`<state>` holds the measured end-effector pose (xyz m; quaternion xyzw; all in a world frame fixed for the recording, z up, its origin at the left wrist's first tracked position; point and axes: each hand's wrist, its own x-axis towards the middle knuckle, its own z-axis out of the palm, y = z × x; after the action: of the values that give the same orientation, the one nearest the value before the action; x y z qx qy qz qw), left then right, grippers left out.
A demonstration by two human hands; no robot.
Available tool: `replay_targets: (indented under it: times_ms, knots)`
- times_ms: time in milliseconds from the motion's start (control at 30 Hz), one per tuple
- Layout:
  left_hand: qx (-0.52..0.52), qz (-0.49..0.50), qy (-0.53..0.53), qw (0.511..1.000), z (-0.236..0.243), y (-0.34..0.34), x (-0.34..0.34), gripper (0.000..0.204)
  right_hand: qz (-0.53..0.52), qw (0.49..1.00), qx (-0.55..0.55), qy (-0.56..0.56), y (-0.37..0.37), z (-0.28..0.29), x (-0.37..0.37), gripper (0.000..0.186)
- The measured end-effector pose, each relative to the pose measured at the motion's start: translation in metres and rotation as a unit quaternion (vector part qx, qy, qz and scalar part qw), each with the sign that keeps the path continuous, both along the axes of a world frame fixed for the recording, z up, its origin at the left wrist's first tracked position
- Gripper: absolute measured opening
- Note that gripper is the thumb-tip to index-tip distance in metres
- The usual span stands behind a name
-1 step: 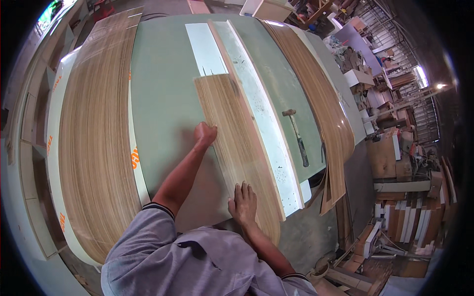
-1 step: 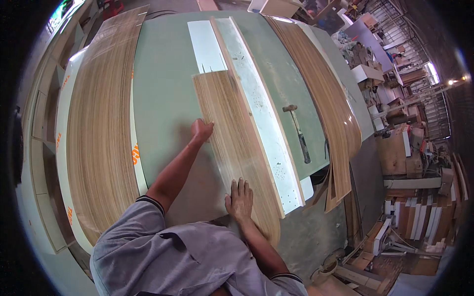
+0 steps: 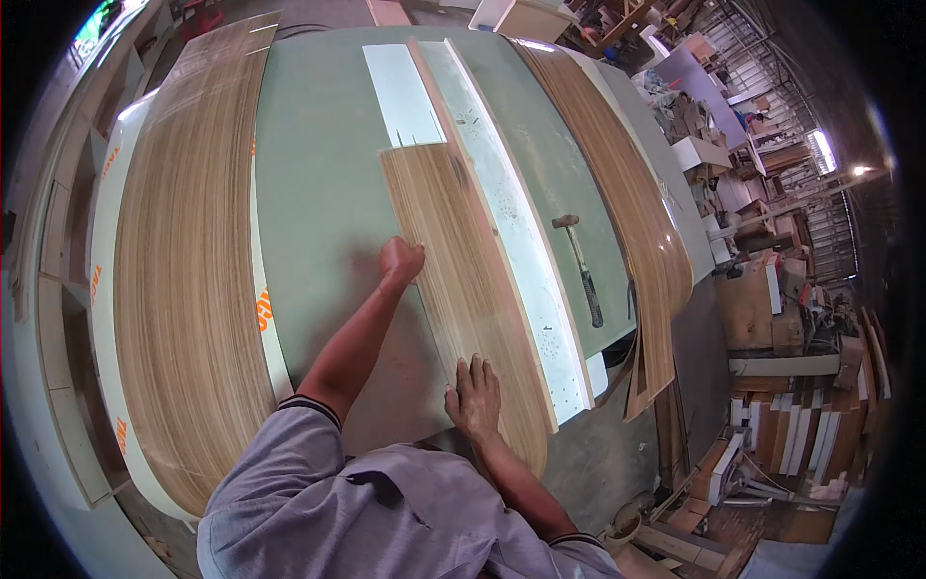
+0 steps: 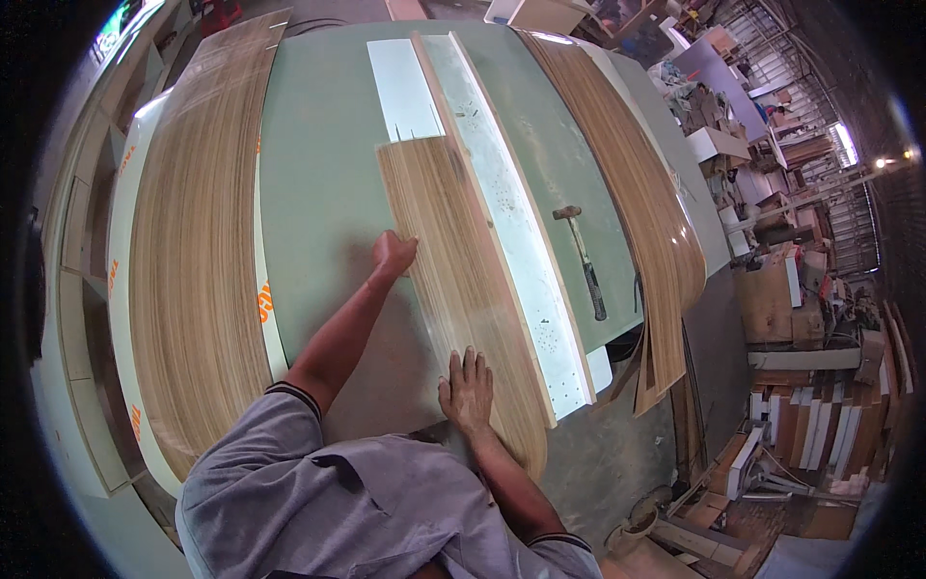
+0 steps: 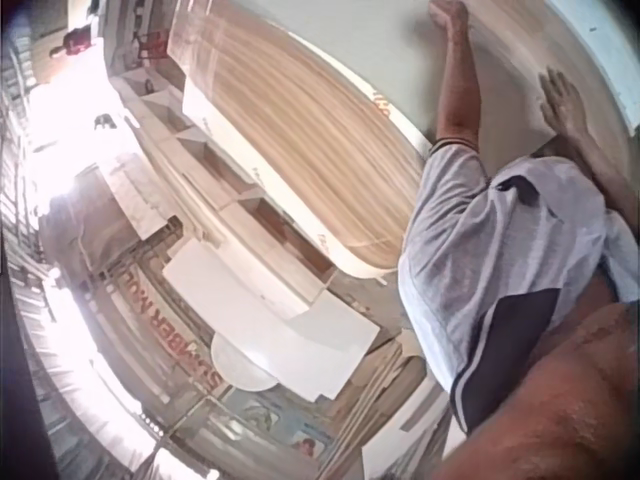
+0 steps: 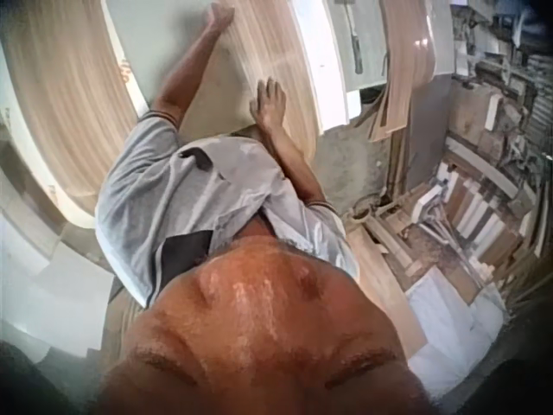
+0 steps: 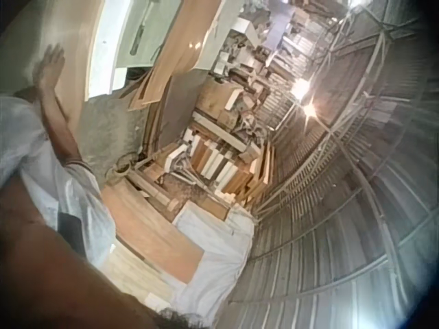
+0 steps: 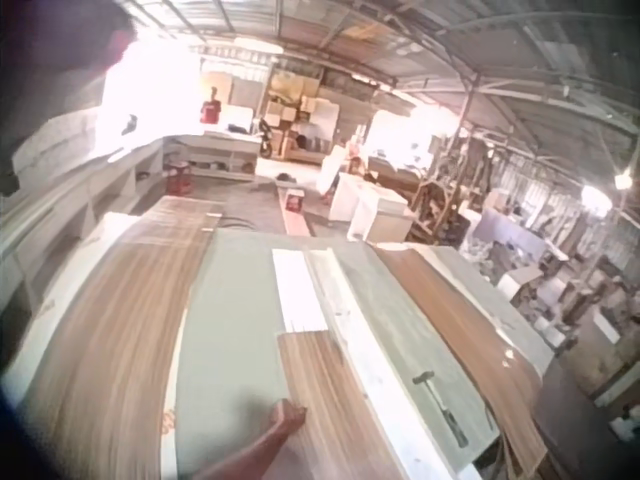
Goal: The person applies wood veneer strips onto panels, smoothing each strip by hand and using a tool to trim along the edges.
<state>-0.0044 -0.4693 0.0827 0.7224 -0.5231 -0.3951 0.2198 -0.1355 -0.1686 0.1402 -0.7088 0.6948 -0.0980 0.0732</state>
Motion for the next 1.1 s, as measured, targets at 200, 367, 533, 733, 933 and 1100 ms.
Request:
replay_targets:
  times_ms: [200,367,533,733,933,1100]
  knots:
    - [0.048,-0.056,-0.010,0.997,0.006,-0.045,0.026,0.050,0.042,0.999,-0.005,0.032,-0.043,-0.012,0.009,0.054]
    - [-0.012,-0.119,-0.115,0.986,0.016,-0.068,0.042,0.056,0.048,0.998,-0.009,0.034,-0.080,-0.016,0.017,0.051]
    - [-0.021,-0.087,-0.063,0.994,0.004,-0.024,0.057,0.049,0.047,0.998,-0.013,0.043,-0.127,-0.023,0.026,0.051]
    - [0.211,-0.186,0.255,0.925,-0.014,0.141,0.062,0.033,0.049,0.997,-0.005,0.055,-0.189,-0.023,0.038,0.050]
    - [0.088,-0.171,0.213,0.958,0.009,0.208,0.003,0.044,0.046,0.997,0.000,0.058,-0.242,-0.025,0.059,0.052]
    - [0.005,-0.067,0.159,0.985,-0.035,0.174,-0.007,0.034,0.063,0.995,-0.059,0.044,-0.266,-0.021,0.065,0.048]
